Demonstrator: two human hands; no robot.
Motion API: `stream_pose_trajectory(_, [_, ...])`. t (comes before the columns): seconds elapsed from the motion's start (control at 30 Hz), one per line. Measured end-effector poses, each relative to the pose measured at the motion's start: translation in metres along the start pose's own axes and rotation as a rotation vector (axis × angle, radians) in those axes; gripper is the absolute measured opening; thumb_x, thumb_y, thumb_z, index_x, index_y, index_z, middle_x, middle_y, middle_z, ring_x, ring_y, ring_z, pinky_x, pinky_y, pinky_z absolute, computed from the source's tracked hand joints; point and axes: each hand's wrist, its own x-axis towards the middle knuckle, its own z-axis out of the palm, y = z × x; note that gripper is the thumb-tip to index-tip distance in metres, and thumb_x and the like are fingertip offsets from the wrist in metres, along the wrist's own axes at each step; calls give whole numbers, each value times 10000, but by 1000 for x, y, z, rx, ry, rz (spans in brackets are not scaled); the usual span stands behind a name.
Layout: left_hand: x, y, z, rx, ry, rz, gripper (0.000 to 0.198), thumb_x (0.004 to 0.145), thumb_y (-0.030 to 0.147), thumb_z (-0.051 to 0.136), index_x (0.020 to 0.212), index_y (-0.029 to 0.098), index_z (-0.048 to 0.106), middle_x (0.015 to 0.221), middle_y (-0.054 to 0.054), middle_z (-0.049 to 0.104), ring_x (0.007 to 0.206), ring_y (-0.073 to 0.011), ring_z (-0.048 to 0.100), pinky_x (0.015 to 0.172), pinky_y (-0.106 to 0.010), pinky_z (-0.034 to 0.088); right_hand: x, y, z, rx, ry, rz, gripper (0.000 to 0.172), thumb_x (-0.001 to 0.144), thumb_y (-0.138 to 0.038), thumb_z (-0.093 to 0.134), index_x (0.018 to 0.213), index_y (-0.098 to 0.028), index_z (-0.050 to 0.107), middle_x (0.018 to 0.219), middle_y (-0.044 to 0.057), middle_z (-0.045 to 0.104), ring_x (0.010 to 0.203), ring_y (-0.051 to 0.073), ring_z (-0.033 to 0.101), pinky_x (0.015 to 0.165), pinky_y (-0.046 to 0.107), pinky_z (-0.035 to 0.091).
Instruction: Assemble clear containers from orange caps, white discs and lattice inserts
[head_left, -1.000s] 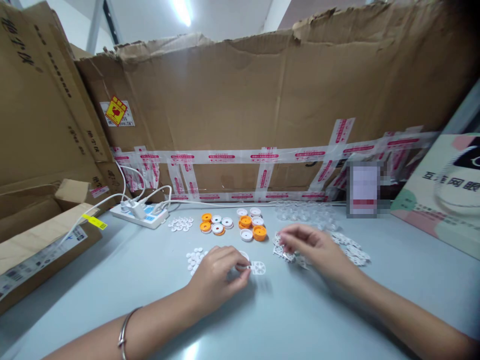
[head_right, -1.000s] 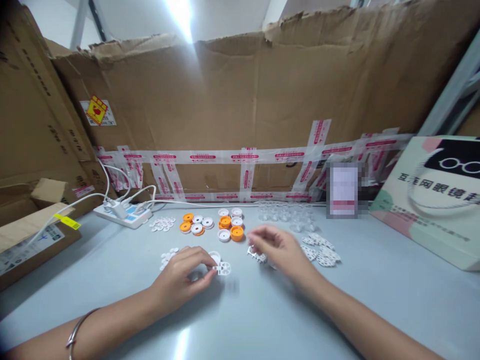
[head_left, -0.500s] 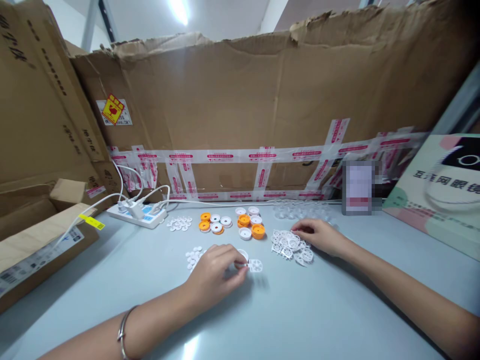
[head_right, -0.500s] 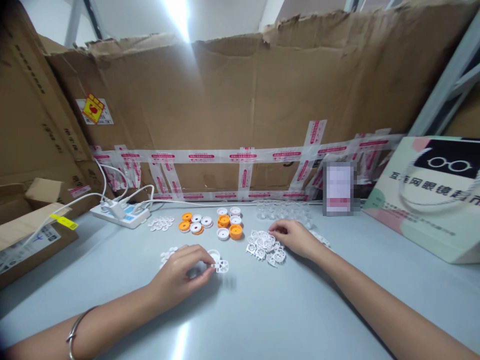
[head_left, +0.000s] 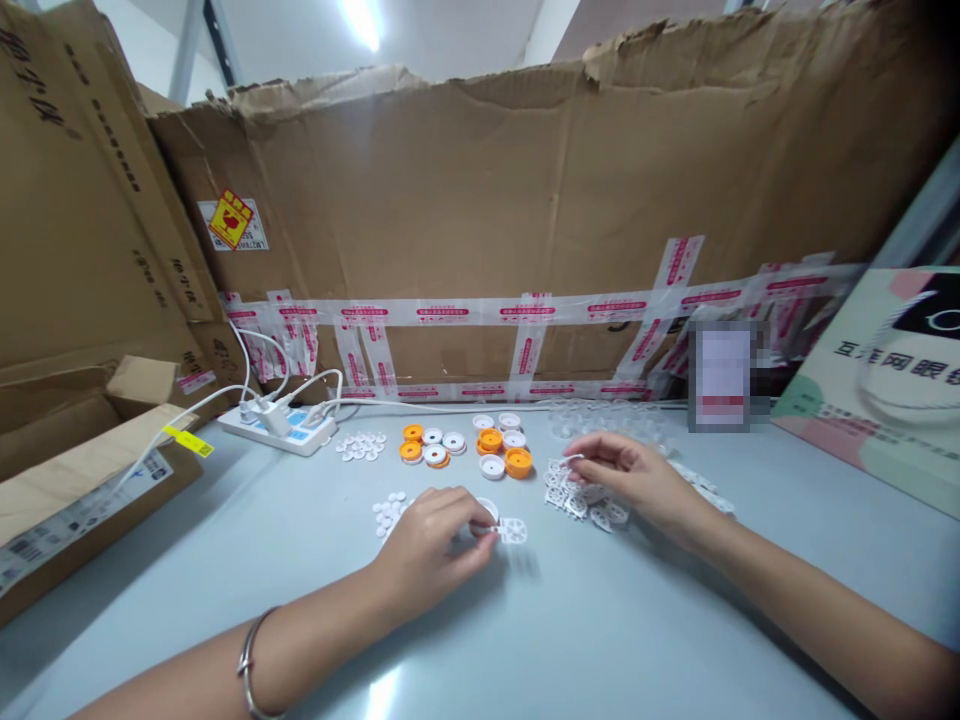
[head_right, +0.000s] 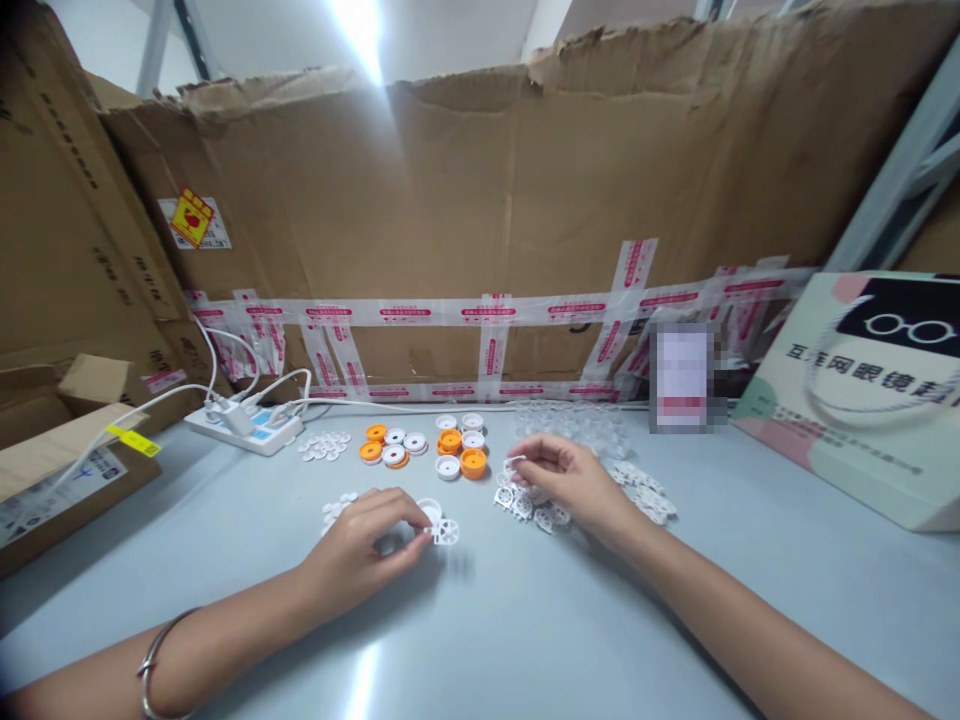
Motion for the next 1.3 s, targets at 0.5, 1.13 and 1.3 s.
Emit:
stream_pose_trajectory(0.5, [-1, 3, 3, 66, 19, 90, 94, 816, 186, 502, 782, 187, 590, 710, -12, 663, 668, -138, 600, 618, -258, 396, -38, -11, 47, 3, -83, -195, 184, 669, -363, 689, 806, -239, 686, 881, 40, 715, 873, 219, 642, 833, 371, 487])
stream_pose_trajectory(1.13, [-5, 6, 4, 49, 66, 161, 64, 830, 174, 513, 797, 171, 568, 706, -17, 658, 664, -136, 597, 641, -275, 375, -45, -6, 50, -132, -163, -432, 104, 742, -264, 653, 837, -266, 694, 896, 16, 727, 862, 183, 672, 814, 309, 523])
stream_pose_trajectory(1.3, [-6, 7, 4, 47, 78, 180, 62, 824, 159, 514, 795, 167, 568, 699, -14, 656, 660, -130, 598, 641, -273, 378, -43, -7, 50, -139, -170, -501, 92, 745, -235, 649, 823, -245, 696, 887, 35, 730, 852, 185, 680, 794, 311, 542])
